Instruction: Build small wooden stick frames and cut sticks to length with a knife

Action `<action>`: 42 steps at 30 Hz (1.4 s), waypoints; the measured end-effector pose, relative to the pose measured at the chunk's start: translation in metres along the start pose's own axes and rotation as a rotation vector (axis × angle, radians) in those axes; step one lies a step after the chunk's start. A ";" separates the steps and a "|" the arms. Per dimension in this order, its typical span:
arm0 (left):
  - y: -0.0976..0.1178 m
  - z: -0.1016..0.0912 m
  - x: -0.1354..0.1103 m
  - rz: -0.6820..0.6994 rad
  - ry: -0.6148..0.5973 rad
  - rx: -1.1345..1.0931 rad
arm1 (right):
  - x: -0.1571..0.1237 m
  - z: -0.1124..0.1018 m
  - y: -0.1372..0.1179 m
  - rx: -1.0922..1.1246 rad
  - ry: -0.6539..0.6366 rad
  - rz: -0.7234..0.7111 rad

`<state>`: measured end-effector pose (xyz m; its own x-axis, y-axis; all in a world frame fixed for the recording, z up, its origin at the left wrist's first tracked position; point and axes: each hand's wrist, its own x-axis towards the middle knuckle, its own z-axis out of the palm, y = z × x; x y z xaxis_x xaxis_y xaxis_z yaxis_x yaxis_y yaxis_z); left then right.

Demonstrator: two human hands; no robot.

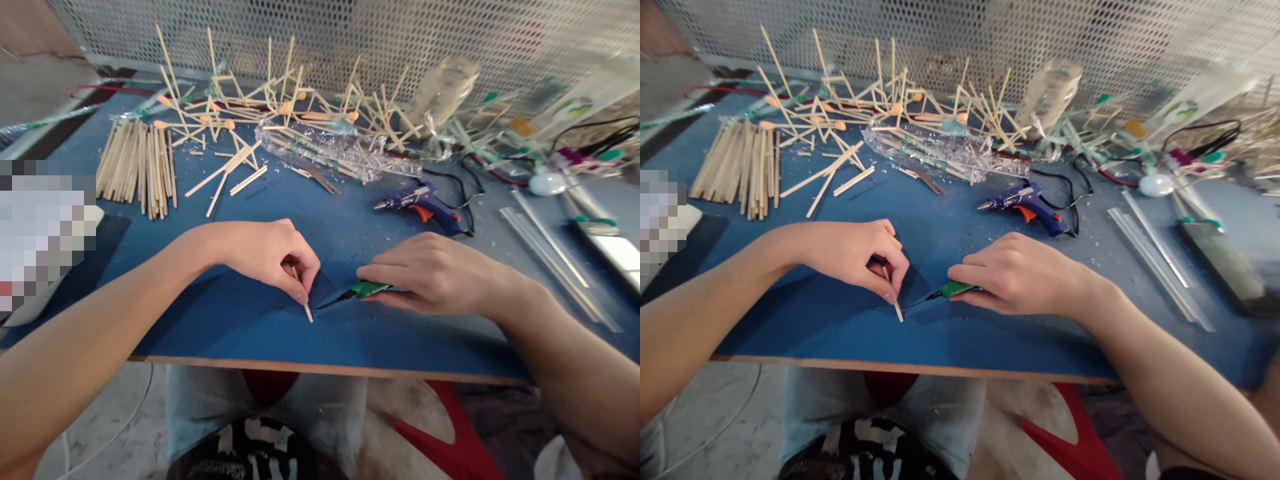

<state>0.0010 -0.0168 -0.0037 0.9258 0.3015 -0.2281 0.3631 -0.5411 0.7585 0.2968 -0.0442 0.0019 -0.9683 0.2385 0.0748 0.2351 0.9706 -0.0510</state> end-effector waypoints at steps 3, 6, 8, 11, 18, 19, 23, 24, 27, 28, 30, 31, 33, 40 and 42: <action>0.000 -0.001 0.000 -0.014 -0.010 -0.003 | 0.002 -0.001 -0.002 0.005 -0.004 -0.009; 0.001 -0.001 0.000 -0.024 -0.002 -0.003 | 0.002 -0.001 -0.002 0.011 0.002 -0.018; 0.002 -0.001 0.000 -0.036 0.000 0.005 | 0.002 -0.001 -0.002 0.009 0.003 -0.014; 0.003 -0.002 0.001 -0.044 -0.011 0.014 | 0.001 0.000 -0.002 0.007 -0.004 -0.002; 0.009 -0.003 0.002 -0.061 -0.031 0.053 | -0.002 -0.002 -0.005 -0.053 0.002 -0.006; 0.009 -0.003 0.002 -0.063 -0.033 0.052 | -0.002 -0.002 -0.007 -0.066 0.000 -0.002; 0.007 -0.002 0.003 -0.070 -0.034 0.036 | 0.002 -0.003 -0.017 -0.108 -0.013 0.021; 0.006 -0.002 0.003 -0.068 -0.034 0.032 | 0.003 -0.002 -0.020 -0.109 -0.018 0.028; 0.004 -0.002 0.004 -0.057 -0.033 0.028 | 0.005 -0.001 -0.024 -0.080 -0.070 0.067; 0.003 -0.002 0.004 -0.055 -0.032 0.025 | 0.005 -0.001 -0.024 -0.065 -0.095 0.080; 0.002 -0.002 0.004 -0.053 -0.023 0.010 | 0.005 -0.002 -0.021 -0.040 -0.135 0.091; 0.000 -0.001 0.004 -0.051 -0.014 -0.002 | 0.005 -0.002 -0.020 -0.032 -0.144 0.088; -0.002 -0.001 0.004 -0.046 0.000 -0.015 | 0.005 -0.002 -0.018 -0.030 -0.159 0.093; 0.000 -0.001 0.004 -0.045 -0.004 -0.009 | 0.006 0.001 -0.018 -0.003 -0.180 0.134; 0.002 -0.001 0.004 -0.047 -0.012 -0.003 | 0.008 0.001 -0.020 -0.032 -0.179 0.150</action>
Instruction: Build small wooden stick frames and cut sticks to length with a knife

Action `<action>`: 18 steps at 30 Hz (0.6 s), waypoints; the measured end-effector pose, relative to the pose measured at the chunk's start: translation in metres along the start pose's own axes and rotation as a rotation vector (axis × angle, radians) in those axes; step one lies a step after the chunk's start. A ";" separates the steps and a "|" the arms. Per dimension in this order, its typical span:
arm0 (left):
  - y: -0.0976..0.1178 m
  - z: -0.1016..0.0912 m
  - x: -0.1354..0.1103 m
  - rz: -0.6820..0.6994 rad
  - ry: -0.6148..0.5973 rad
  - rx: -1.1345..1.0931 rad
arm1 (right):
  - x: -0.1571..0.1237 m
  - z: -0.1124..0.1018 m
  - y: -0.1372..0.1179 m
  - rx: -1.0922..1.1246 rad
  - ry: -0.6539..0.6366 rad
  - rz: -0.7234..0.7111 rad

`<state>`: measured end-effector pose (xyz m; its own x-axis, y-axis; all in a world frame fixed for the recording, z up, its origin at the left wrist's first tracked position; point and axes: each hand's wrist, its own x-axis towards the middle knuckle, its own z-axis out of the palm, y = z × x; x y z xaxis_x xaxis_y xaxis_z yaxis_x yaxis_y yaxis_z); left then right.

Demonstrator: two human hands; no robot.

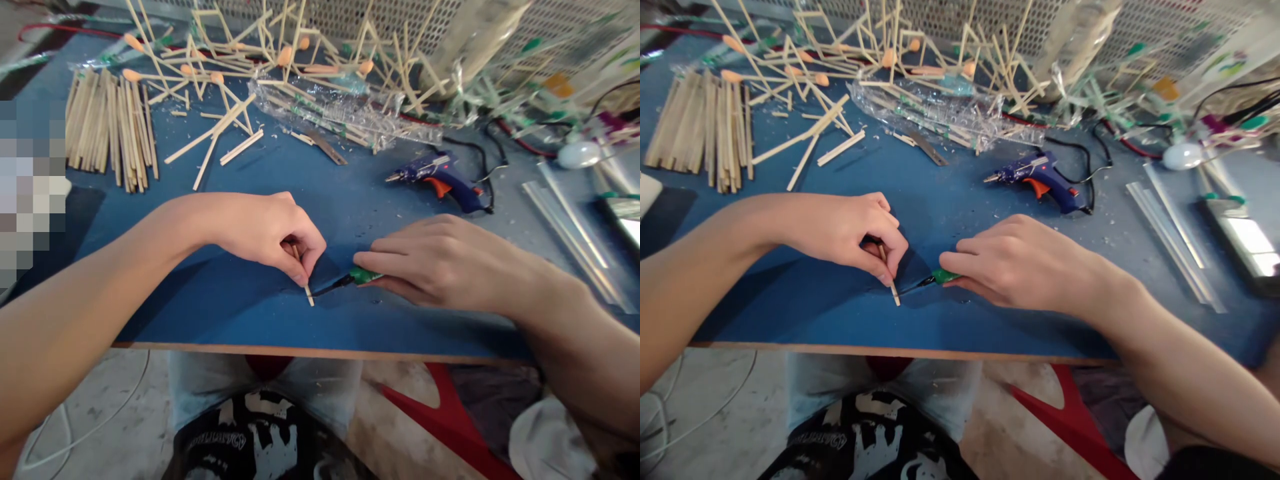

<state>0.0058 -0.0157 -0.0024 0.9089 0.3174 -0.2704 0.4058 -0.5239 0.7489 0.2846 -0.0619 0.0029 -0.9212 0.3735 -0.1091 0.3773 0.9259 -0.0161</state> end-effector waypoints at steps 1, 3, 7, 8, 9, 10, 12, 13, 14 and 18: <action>0.001 0.000 0.000 -0.004 -0.011 0.009 | 0.000 0.000 -0.002 -0.007 -0.001 0.012; 0.003 -0.001 0.000 -0.014 -0.030 0.033 | 0.001 -0.001 -0.004 0.008 -0.006 0.021; 0.003 -0.001 0.000 -0.022 -0.033 0.050 | 0.000 0.000 -0.002 0.048 0.011 -0.029; 0.003 -0.001 0.000 -0.019 -0.033 0.048 | 0.000 0.001 -0.002 0.036 0.027 -0.034; 0.003 -0.001 0.000 -0.018 -0.034 0.049 | 0.001 0.002 -0.002 0.016 0.046 -0.037; 0.003 -0.001 0.000 -0.017 -0.033 0.049 | 0.001 0.002 -0.002 0.003 0.064 -0.042; 0.004 -0.001 0.000 -0.020 -0.032 0.053 | 0.002 0.002 -0.003 -0.007 0.091 -0.053; 0.004 -0.001 -0.001 -0.023 -0.033 0.053 | 0.002 0.002 -0.003 -0.002 0.093 -0.064; 0.004 -0.001 -0.001 -0.025 -0.035 0.050 | 0.001 0.001 -0.003 -0.004 0.098 -0.072; 0.005 -0.002 -0.001 -0.020 -0.034 0.036 | 0.001 0.000 -0.005 -0.027 0.096 -0.070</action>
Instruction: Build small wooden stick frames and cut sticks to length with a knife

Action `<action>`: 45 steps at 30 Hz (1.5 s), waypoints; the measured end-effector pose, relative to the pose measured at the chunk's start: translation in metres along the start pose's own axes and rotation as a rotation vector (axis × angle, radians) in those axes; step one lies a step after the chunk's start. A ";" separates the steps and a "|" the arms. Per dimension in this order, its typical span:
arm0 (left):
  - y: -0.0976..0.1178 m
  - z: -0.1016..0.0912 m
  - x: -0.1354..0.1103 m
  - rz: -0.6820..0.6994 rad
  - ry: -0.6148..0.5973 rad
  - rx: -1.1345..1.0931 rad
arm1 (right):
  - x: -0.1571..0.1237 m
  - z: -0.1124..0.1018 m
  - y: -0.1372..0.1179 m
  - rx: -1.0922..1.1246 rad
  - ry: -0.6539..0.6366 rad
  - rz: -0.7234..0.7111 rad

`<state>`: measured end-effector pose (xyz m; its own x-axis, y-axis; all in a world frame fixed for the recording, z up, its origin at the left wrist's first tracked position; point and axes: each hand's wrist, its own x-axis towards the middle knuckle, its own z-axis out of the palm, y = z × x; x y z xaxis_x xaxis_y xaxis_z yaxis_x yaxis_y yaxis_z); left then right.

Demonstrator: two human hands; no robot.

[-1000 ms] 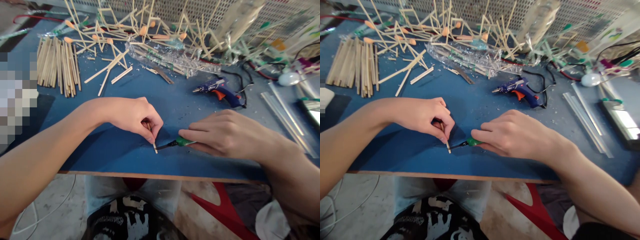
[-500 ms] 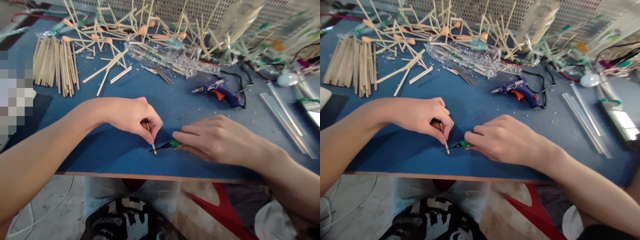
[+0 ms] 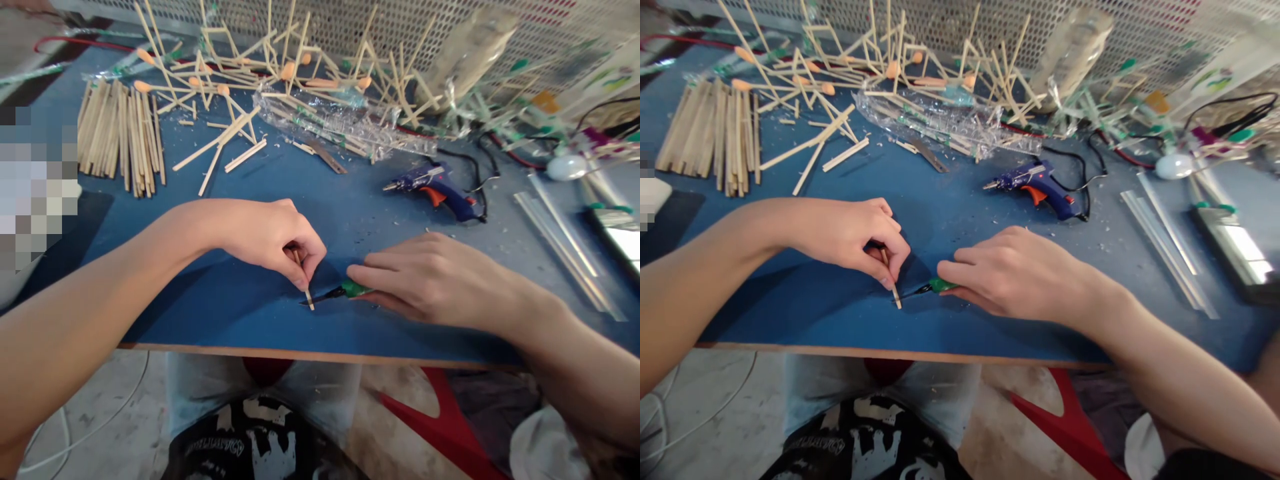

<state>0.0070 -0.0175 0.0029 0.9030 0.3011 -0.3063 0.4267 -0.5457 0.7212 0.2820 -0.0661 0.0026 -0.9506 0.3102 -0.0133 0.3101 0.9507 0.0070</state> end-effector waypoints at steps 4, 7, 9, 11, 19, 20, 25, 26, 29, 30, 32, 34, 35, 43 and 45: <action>0.001 0.001 0.000 0.004 0.005 0.006 | 0.001 0.000 -0.002 0.046 -0.021 0.025; 0.000 0.001 0.000 0.011 0.015 0.010 | 0.002 0.000 -0.002 0.041 -0.042 0.007; -0.001 0.001 0.000 0.020 0.017 0.006 | 0.002 0.000 -0.003 0.014 -0.021 0.007; -0.003 0.001 0.001 0.027 0.016 0.000 | 0.003 0.001 -0.003 0.004 -0.002 0.008; -0.003 0.001 0.001 0.035 0.019 0.016 | 0.003 0.001 -0.002 -0.019 0.008 -0.014; -0.002 0.001 0.001 0.032 0.019 0.018 | 0.003 0.000 -0.003 -0.019 0.014 -0.013; 0.000 0.001 0.000 0.024 0.021 0.016 | 0.002 -0.002 -0.004 -0.029 0.000 -0.003; 0.000 0.001 0.000 0.025 0.020 0.014 | 0.002 -0.002 -0.004 -0.032 0.005 -0.004; 0.000 0.001 0.000 0.030 0.022 0.013 | 0.002 -0.001 -0.001 -0.025 0.017 -0.017; 0.000 0.001 0.000 0.030 0.024 0.014 | 0.001 0.000 0.000 -0.021 0.014 -0.019; 0.000 0.001 0.000 0.027 0.028 0.016 | 0.000 0.000 0.002 -0.019 0.003 -0.021; -0.001 0.002 0.000 0.024 0.029 0.015 | -0.001 -0.001 0.003 -0.021 -0.003 -0.017; -0.001 0.002 0.000 0.025 0.030 0.014 | -0.001 -0.001 0.003 -0.023 0.001 -0.012; -0.002 0.002 0.000 0.022 0.035 0.011 | 0.002 -0.003 -0.004 -0.059 0.038 -0.016; -0.001 0.002 -0.001 0.018 0.034 0.007 | 0.002 -0.002 -0.004 -0.078 0.055 -0.021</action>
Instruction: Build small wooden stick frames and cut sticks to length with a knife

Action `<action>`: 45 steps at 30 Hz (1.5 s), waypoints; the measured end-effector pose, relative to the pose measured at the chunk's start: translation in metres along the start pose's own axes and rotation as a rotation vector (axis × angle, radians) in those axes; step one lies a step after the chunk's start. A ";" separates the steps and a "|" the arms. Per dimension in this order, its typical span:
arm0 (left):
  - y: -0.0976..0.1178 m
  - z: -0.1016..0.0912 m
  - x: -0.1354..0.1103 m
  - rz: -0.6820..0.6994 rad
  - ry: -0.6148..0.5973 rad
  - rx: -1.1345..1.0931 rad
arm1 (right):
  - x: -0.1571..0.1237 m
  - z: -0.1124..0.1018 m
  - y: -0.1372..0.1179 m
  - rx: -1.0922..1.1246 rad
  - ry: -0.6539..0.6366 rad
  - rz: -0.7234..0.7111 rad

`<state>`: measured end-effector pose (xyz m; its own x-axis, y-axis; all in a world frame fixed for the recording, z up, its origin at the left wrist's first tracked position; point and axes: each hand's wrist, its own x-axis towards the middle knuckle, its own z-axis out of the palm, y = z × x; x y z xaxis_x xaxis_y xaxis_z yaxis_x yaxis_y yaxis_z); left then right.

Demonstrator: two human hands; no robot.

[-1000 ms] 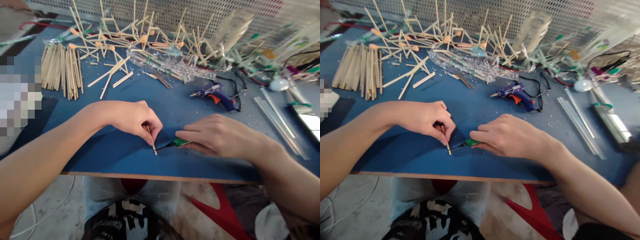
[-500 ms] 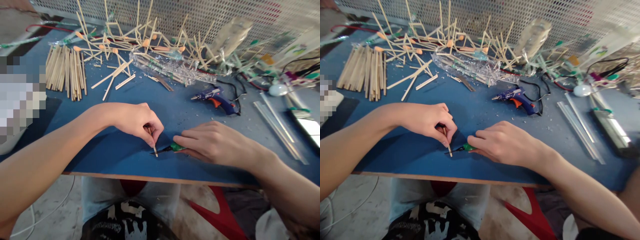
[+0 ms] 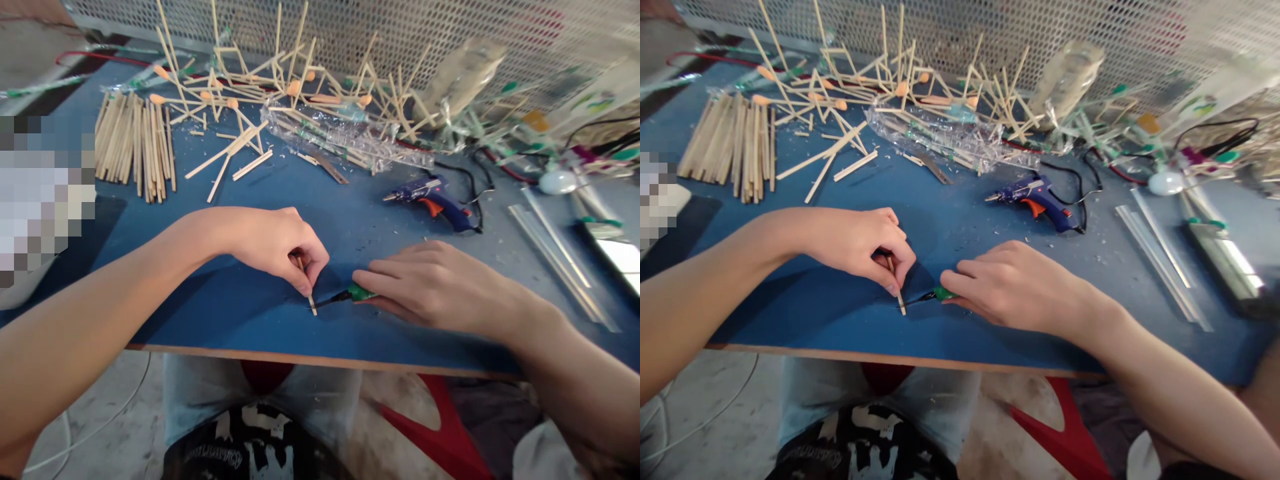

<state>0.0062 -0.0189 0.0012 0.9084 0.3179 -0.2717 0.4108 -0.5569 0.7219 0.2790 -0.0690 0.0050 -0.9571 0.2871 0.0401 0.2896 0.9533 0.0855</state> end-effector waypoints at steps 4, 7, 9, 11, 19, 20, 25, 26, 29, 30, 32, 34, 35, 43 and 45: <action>0.001 0.000 0.000 0.002 0.000 -0.012 | -0.003 -0.002 0.002 0.003 -0.022 -0.005; 0.000 0.000 0.000 -0.003 0.008 -0.017 | -0.004 -0.003 0.001 -0.002 -0.052 -0.007; 0.000 0.001 -0.001 -0.004 0.012 -0.020 | -0.003 -0.004 0.000 -0.022 -0.028 -0.004; -0.001 0.001 -0.001 -0.001 0.016 -0.018 | -0.002 -0.004 0.000 -0.020 -0.022 0.002; -0.001 0.001 -0.001 0.024 0.032 0.000 | 0.001 0.000 0.003 -0.006 -0.006 -0.025; -0.002 0.001 -0.001 0.028 0.032 -0.006 | 0.002 0.000 0.002 -0.007 0.009 -0.024; -0.002 0.001 -0.001 0.028 0.037 -0.013 | 0.001 -0.001 0.004 -0.033 -0.007 -0.038; -0.002 0.001 -0.001 0.027 0.036 -0.012 | 0.002 0.000 0.003 -0.041 -0.004 -0.036; -0.002 0.001 -0.001 0.027 0.022 -0.008 | 0.003 0.001 -0.001 -0.046 0.024 -0.022; -0.002 0.001 -0.001 0.026 0.021 -0.007 | 0.003 0.001 -0.001 -0.040 0.021 -0.018; -0.001 0.001 -0.001 0.025 0.023 -0.003 | 0.002 0.000 -0.001 -0.022 -0.010 -0.009; -0.001 0.001 -0.001 0.021 0.022 0.002 | 0.000 0.000 0.001 -0.017 -0.042 -0.005; -0.001 0.001 -0.001 0.021 0.020 0.003 | 0.000 0.000 0.002 -0.021 -0.040 -0.005; -0.002 0.002 -0.001 0.021 0.031 -0.008 | 0.001 -0.001 0.000 -0.031 -0.012 -0.020; -0.002 0.002 -0.001 0.022 0.032 -0.007 | 0.000 -0.002 0.002 -0.033 -0.021 -0.021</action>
<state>0.0048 -0.0193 -0.0015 0.9142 0.3300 -0.2354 0.3901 -0.5583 0.7322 0.2798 -0.0674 0.0070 -0.9629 0.2694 0.0170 0.2695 0.9557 0.1185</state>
